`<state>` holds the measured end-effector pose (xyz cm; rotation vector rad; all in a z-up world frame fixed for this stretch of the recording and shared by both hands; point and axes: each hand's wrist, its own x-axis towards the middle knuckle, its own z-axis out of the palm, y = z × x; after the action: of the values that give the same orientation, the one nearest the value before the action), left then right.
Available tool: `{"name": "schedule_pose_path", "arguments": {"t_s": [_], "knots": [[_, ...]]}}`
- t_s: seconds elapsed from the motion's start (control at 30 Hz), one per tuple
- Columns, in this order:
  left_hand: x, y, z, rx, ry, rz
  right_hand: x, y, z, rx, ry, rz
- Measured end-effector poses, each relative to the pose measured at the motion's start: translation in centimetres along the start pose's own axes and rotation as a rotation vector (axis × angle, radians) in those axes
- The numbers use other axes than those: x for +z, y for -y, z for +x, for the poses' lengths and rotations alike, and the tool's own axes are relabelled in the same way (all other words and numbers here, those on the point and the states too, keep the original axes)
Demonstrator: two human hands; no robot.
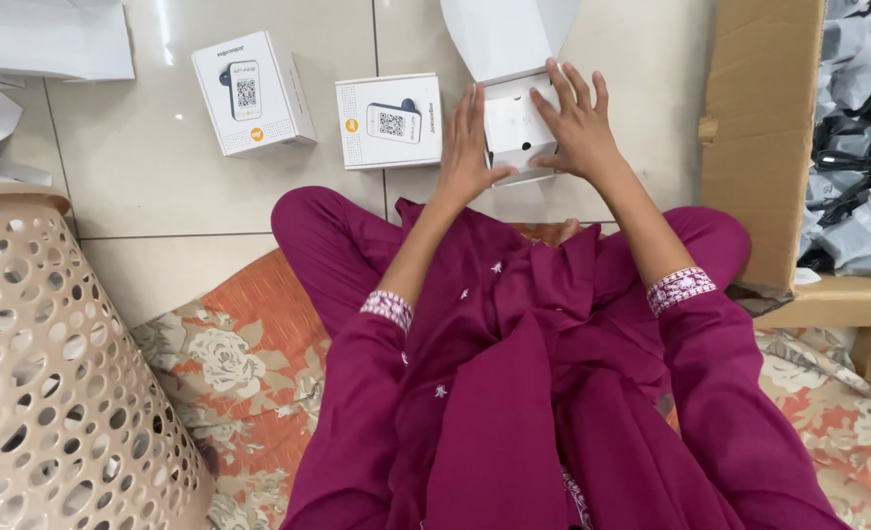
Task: The person sits cross-legged on the floor and packs small white devices into retail boxes: they place a device into an open box, fold the lid closed, and set the finished box aside, repeating the process with several boxes. A large carton of wrapped devices sits nearby.
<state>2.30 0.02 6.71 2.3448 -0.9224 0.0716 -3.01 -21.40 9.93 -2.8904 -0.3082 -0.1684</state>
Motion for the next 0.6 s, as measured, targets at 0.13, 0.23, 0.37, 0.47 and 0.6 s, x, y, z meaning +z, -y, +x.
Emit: {"name": "schedule_pose_path", "arguments": {"t_s": [0.13, 0.23, 0.37, 0.47, 0.6], "knots": [[4.6, 1.8, -3.0, -0.284, 0.036, -0.311, 1.8, 0.2, 0.7, -0.103, -0.007, -0.035], [3.4, 0.9, -2.7, -0.425, 0.179, -0.310, 3.4, -0.5, 1.4, -0.087, -0.006, -0.103], [1.5, 0.5, -1.3, -0.278, 0.218, -0.060, 3.6, 0.1, 2.1, -0.070, -0.063, -0.210], [1.7, 0.2, -0.9, -0.211, 0.272, 0.241, 2.8, 0.5, 2.1, -0.063, -0.073, -0.222], [2.5, 0.7, -0.3, -0.106, 0.376, 0.612, 0.1, -0.5, 5.3, 0.141, -0.325, 0.316]]}}
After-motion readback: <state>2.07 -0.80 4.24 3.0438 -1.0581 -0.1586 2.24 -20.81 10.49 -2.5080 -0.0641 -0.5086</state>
